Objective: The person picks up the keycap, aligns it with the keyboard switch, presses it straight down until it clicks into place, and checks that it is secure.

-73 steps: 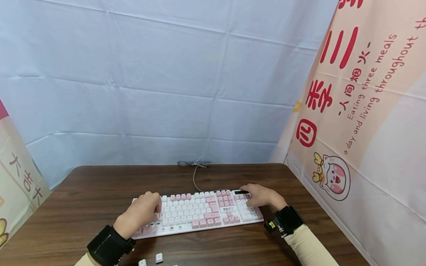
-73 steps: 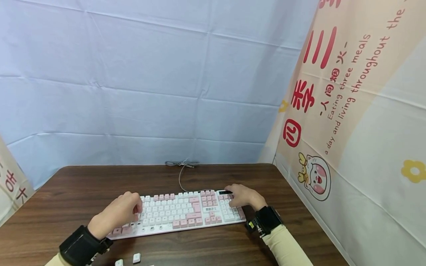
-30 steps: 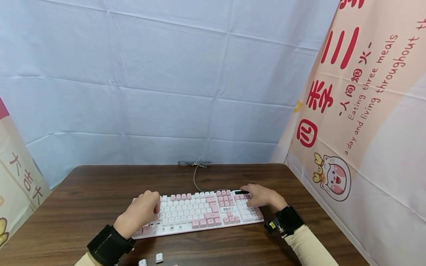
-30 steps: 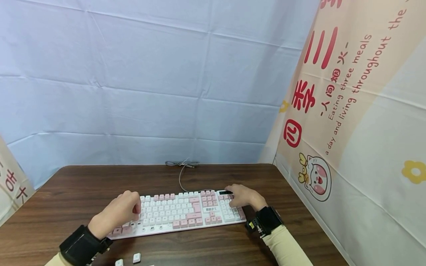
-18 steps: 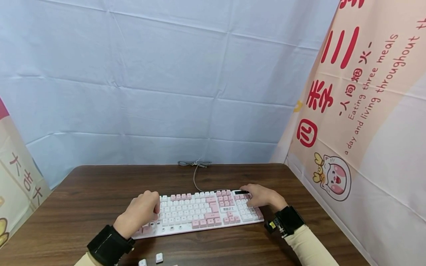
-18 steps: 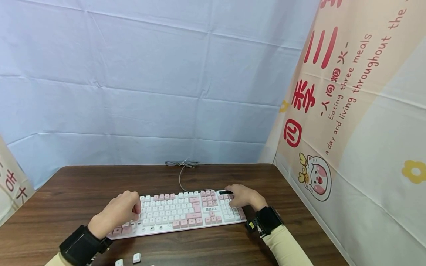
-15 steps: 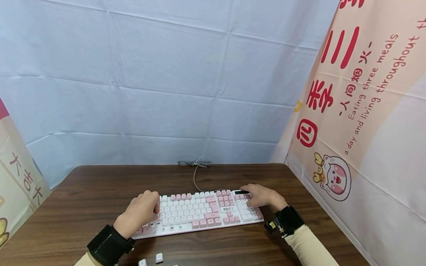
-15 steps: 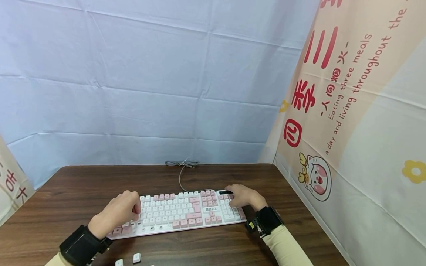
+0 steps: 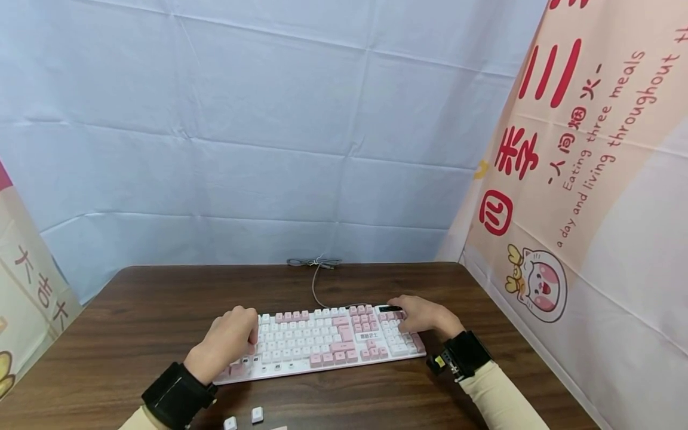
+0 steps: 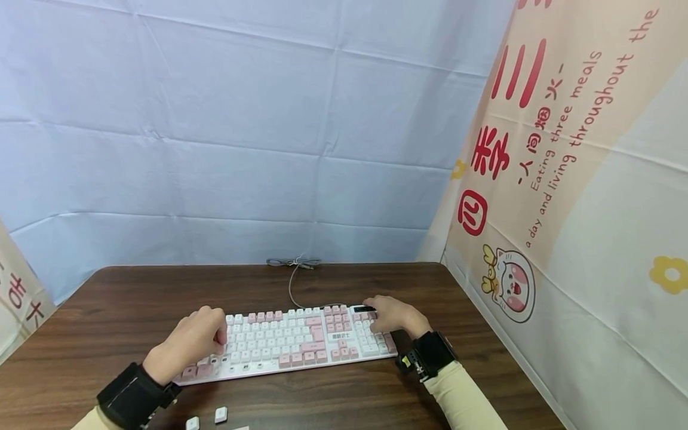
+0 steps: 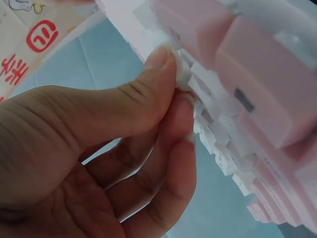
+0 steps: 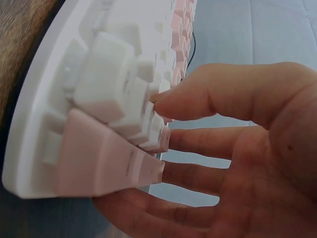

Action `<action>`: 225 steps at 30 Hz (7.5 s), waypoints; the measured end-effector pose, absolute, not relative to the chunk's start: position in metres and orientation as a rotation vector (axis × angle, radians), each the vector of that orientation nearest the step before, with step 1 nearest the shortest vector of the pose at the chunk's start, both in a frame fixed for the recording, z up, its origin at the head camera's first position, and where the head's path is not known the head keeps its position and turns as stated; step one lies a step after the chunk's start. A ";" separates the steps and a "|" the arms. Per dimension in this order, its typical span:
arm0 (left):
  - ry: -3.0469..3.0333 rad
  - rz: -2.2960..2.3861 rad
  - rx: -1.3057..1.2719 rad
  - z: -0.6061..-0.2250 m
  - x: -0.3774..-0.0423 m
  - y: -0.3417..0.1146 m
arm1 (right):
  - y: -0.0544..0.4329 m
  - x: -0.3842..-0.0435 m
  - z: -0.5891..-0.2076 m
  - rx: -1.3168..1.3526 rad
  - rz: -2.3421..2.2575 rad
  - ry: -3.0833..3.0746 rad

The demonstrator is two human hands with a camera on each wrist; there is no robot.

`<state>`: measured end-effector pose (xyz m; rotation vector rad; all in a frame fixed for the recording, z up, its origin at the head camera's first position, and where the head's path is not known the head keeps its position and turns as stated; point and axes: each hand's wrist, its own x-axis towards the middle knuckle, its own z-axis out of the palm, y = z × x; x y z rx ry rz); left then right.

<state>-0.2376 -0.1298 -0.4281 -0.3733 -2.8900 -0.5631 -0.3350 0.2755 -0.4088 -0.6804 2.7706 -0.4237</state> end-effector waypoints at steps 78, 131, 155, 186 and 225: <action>-3.002 -0.669 -0.617 -0.407 -0.204 -0.126 | 0.277 -0.333 -0.409 -0.694 -0.427 2.763; -2.989 -0.655 -0.776 -0.437 -0.162 -0.154 | 0.275 -0.334 -0.409 -0.652 -0.440 2.776; -2.830 -0.556 -0.875 -0.450 -0.162 -0.161 | 0.276 -0.334 -0.409 -0.697 -0.433 2.769; -2.855 -0.536 -0.823 -0.445 -0.168 -0.160 | 0.275 -0.332 -0.408 -0.683 -0.428 2.773; -2.869 -0.568 -0.665 -0.434 -0.186 -0.156 | 0.273 -0.334 -0.407 -0.697 -0.390 2.786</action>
